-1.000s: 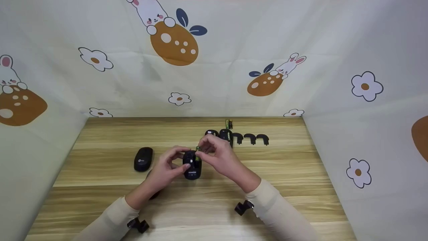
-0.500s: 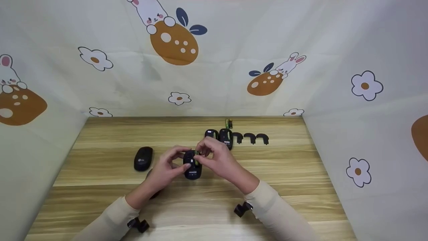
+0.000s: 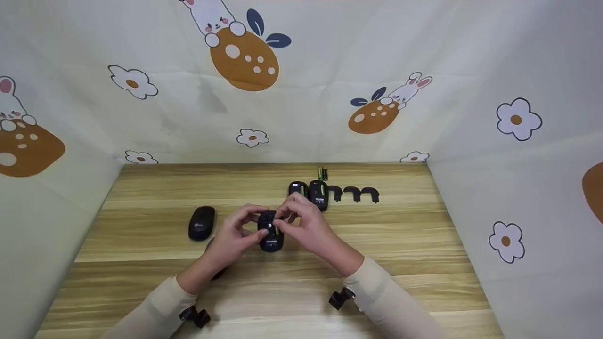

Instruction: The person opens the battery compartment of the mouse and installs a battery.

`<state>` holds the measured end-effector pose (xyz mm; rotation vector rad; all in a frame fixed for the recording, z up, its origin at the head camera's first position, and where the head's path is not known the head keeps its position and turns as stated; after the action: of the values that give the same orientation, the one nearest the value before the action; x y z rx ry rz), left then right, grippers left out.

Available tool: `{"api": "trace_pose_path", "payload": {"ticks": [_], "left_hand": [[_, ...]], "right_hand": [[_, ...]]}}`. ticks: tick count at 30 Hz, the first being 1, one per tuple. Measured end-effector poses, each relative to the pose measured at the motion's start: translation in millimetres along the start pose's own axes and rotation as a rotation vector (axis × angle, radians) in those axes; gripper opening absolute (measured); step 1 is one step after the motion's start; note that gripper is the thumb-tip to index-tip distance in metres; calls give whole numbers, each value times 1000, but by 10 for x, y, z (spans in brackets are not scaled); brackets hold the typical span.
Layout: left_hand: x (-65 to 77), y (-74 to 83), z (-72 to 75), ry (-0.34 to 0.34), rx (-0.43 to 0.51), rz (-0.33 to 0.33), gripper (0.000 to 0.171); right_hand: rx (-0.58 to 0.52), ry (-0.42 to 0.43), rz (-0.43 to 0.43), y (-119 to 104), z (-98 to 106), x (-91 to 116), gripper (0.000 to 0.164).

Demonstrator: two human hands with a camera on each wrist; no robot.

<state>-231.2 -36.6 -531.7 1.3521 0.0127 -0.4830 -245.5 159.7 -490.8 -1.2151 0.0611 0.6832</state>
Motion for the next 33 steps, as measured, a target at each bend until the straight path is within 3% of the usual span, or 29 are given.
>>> {"api": "trace_pose_path", "payload": {"ticks": [8, 13, 18, 28, 33], "left_hand": [[-5, 33, -11, -1, 6, -49, 46], [-6, 41, -28, -6, -6, -49, 45], [-9, 36, -37, -4, -20, -50, 44], [-21, 26, -59, -10, 30, -42, 45], [-32, 25, -58, -9, 20, -45, 45]], "right_hand": [[-268, -28, -321, 164, -61, 37, 28], [-334, -42, -405, 206, -62, 46, 28], [-292, -24, -386, 193, -53, 35, 24], [-143, 54, -182, 108, -73, 52, 20], [-128, 70, -168, 128, -69, 66, 21]]}}
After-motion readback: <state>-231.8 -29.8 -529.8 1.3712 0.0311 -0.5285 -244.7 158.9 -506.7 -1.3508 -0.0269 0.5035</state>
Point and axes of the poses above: each hand's wrist, its own x-axis away from the middle knuckle, its own z-axis out of the back of the hand, y = z × x, the point moved 6 cm from there along -x, towards the middle knuckle, and after that the axes turned 2 degrees about -x, right-handed, at the moved point
